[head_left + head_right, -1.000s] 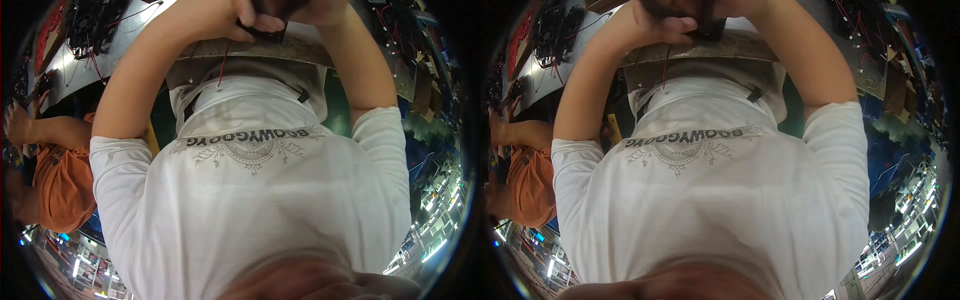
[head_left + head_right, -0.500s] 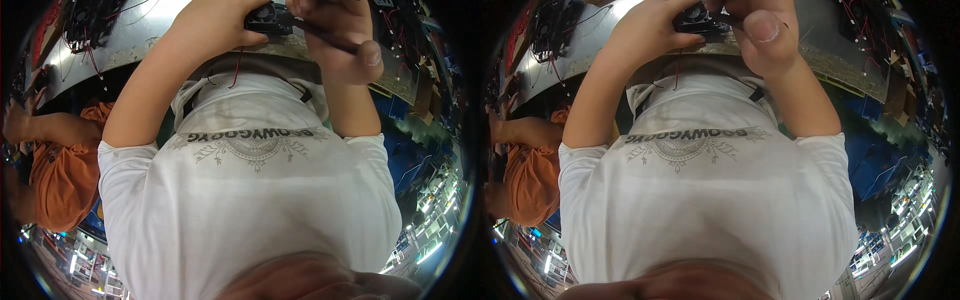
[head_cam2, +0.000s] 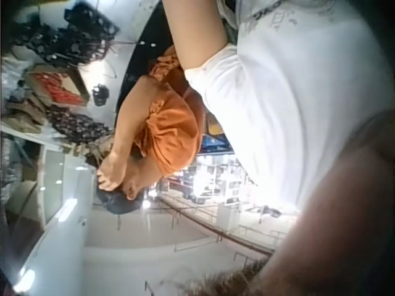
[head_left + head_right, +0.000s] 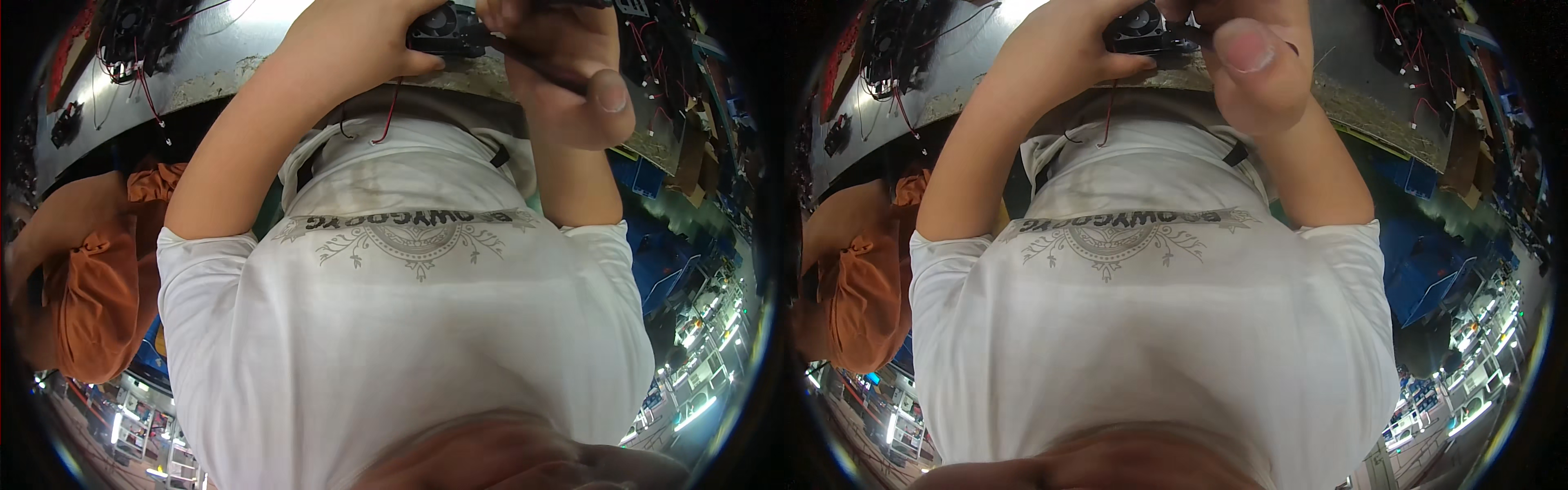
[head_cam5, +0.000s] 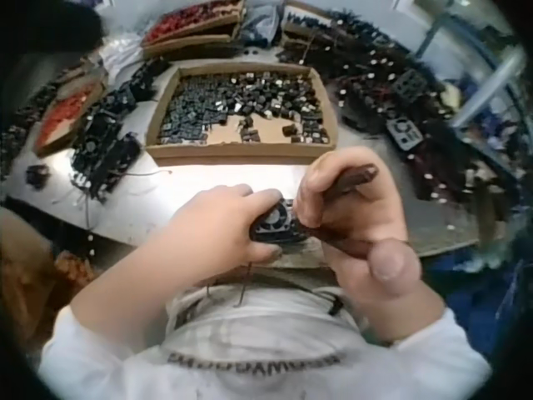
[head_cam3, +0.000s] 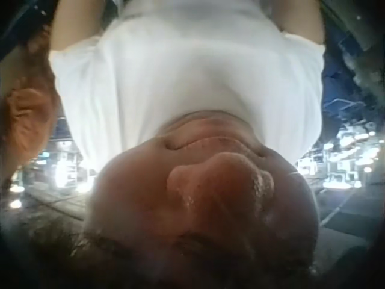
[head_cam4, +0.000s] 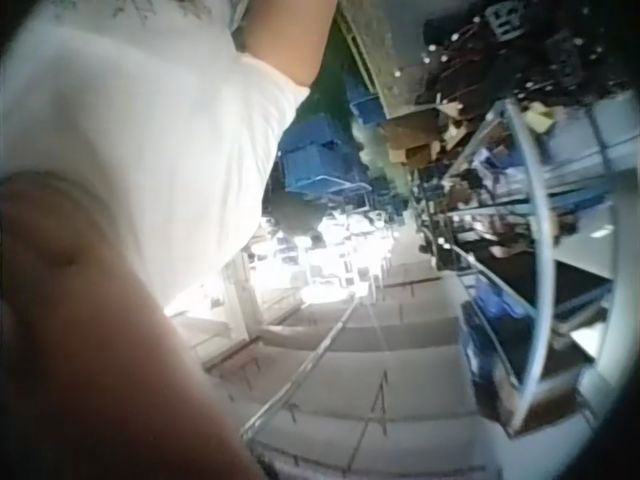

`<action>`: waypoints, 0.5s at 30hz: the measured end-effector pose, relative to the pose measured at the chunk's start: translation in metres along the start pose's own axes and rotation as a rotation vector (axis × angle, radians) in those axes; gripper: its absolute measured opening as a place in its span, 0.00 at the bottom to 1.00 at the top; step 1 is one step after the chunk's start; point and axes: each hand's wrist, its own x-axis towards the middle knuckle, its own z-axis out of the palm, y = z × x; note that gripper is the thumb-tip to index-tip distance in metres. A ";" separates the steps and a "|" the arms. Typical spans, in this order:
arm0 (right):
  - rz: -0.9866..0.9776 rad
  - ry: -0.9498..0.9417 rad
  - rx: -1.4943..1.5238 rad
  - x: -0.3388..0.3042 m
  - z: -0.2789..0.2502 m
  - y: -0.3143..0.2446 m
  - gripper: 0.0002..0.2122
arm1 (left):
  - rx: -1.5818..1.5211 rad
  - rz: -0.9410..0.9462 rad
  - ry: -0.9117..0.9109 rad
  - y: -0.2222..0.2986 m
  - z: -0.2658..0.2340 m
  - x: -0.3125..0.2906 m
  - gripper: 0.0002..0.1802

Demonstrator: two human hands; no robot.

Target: The worker is assembling small electronic housings by inserting wires and securing pins using a pair of pliers.

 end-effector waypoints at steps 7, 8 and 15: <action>0.138 -0.194 -0.085 0.014 -0.014 0.002 0.35 | -0.036 0.081 0.104 -0.015 0.012 -0.002 0.22; 0.124 -0.326 0.066 0.028 -0.024 0.008 0.35 | -0.072 0.104 0.063 -0.016 0.006 0.002 0.22; 0.299 -0.853 0.603 0.059 -0.028 0.025 0.41 | -0.182 0.184 -0.086 -0.020 0.000 0.009 0.25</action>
